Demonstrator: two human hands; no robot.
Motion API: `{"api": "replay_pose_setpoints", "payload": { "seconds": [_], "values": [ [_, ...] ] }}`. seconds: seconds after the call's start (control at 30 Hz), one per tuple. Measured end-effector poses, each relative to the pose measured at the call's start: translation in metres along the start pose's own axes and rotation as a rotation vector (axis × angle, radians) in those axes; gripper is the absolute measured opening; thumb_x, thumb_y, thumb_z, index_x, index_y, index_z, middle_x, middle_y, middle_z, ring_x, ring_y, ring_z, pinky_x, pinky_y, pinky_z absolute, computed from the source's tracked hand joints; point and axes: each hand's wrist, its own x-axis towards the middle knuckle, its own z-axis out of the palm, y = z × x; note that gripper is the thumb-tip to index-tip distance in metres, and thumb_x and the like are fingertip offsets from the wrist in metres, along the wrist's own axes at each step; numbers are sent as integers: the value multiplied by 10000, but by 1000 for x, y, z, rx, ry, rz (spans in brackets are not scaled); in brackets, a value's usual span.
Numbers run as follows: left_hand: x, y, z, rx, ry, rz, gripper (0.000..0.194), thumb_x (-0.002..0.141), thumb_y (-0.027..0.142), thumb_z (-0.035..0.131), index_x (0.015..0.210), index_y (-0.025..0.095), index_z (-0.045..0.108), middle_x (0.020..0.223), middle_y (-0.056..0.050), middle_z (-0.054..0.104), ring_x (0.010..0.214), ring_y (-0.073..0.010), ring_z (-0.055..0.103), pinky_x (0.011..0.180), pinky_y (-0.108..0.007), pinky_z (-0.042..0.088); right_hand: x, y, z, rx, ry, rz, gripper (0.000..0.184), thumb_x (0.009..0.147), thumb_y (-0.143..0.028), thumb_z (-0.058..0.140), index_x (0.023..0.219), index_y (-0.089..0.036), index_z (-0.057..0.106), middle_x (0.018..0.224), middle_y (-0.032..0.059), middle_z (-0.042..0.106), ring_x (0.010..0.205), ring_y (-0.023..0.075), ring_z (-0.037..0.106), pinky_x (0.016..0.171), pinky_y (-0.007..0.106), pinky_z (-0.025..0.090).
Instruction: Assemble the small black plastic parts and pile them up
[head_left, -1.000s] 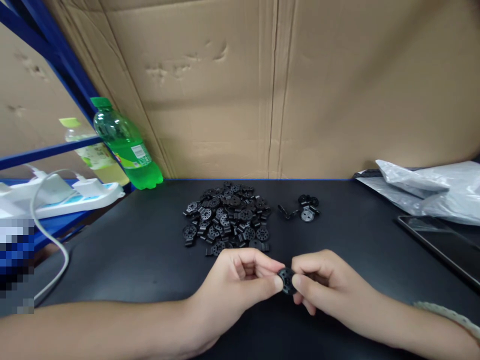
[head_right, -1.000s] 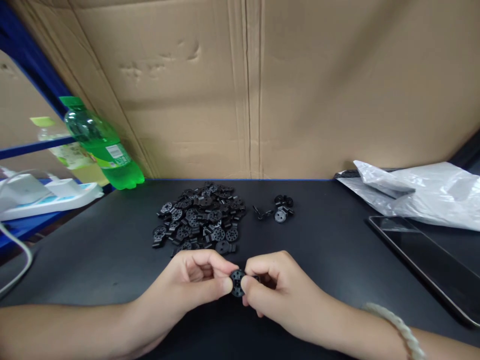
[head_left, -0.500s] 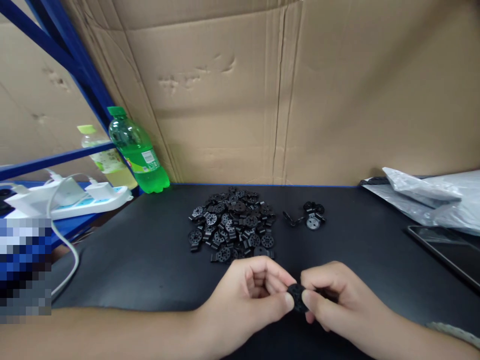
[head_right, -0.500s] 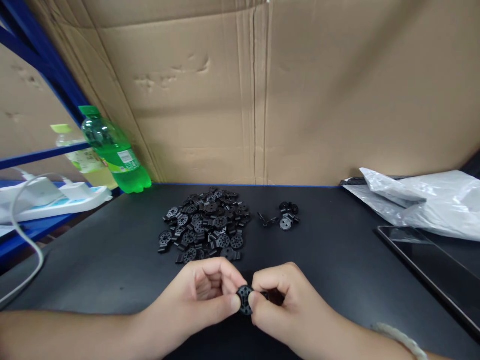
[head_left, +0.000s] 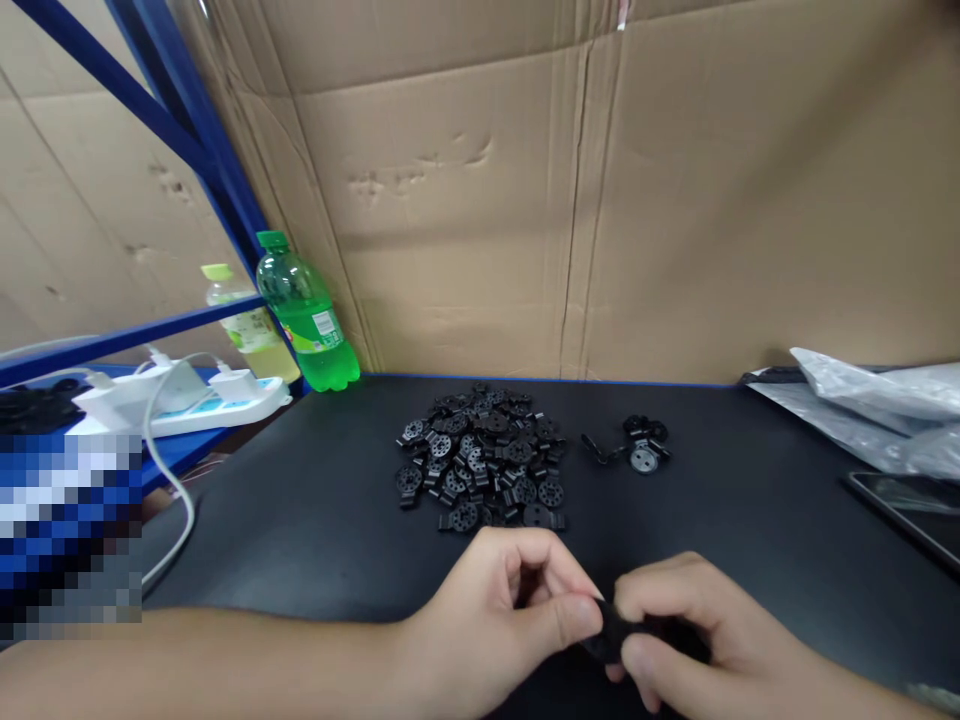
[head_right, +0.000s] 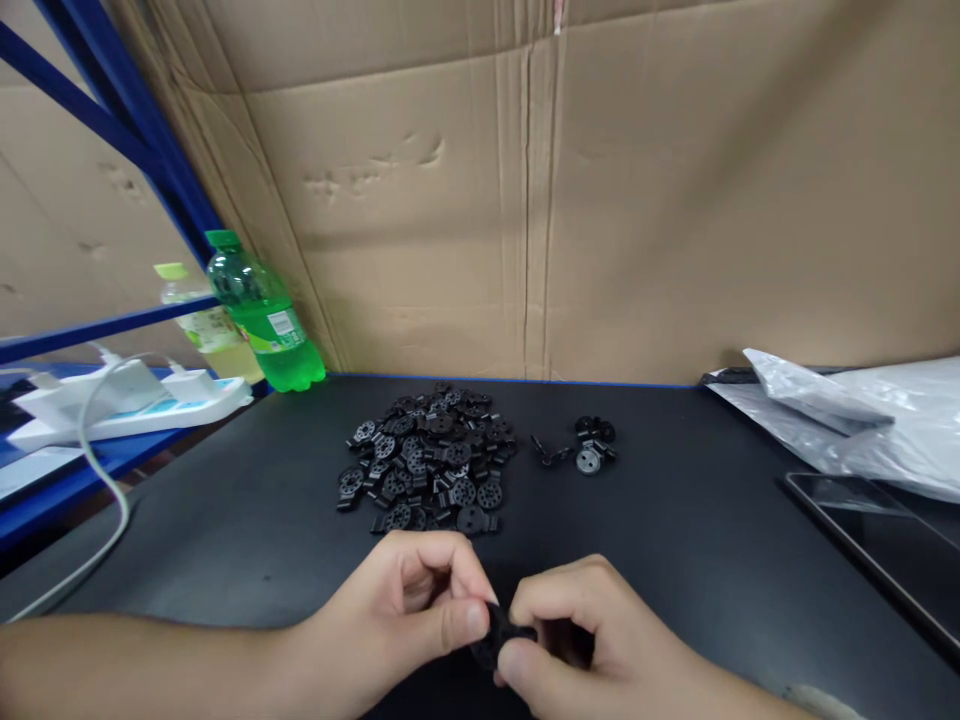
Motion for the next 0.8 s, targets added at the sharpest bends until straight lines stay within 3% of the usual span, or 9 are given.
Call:
{"api": "replay_pose_setpoints", "payload": {
  "seconds": [0.13,0.2,0.3,0.33,0.43,0.57,0.67,0.8],
  "values": [
    [5,11,-15,125,104,209,167,781,288,707,744,140,640,661,13,571,614,-117,483,588,-227,377,2,0,-6,151,-39,60,327,860,-423,509,662,-185,615,591,40,630,574,162,575,546,249,412],
    [10,21,-29,321,200,399,127,829,263,664,777,147,670,686,-3,624,620,-129,534,592,-233,424,3,5,-7,222,-51,76,348,879,-451,501,733,-170,646,600,41,626,568,156,554,549,253,399],
    [23,37,-56,791,400,743,118,882,221,625,829,155,707,736,-24,709,673,-146,635,645,-241,499,3,11,-7,277,-52,84,359,890,-464,512,746,-165,649,606,32,610,559,142,511,540,253,360],
    [28,42,-67,842,461,785,98,869,211,645,840,157,721,790,-40,732,728,-159,656,699,-257,510,3,12,-7,287,-49,87,357,891,-462,515,747,-165,650,611,31,608,563,141,505,541,254,352],
    [47,49,-102,933,569,812,89,845,230,684,864,173,749,861,-60,768,809,-193,681,810,-316,516,4,12,-7,310,-46,93,334,885,-446,533,750,-165,651,617,27,602,576,141,498,542,257,342],
    [63,45,-137,1036,613,768,97,815,251,704,844,188,772,848,-62,796,796,-218,720,784,-338,547,4,13,-7,332,-42,97,307,872,-426,544,744,-166,648,610,19,588,571,137,490,535,257,339],
    [66,40,-144,1082,554,745,95,814,239,700,837,194,781,826,-49,808,756,-209,748,734,-312,572,4,17,-7,340,-54,100,291,867,-417,552,753,-168,650,616,17,593,571,134,494,530,253,344],
    [64,40,-137,1105,477,775,110,814,186,685,867,190,781,871,-50,811,801,-208,760,781,-318,587,2,22,-6,315,-4,74,260,882,-366,537,751,-179,661,607,7,605,559,126,493,520,245,349]
  ]
}}
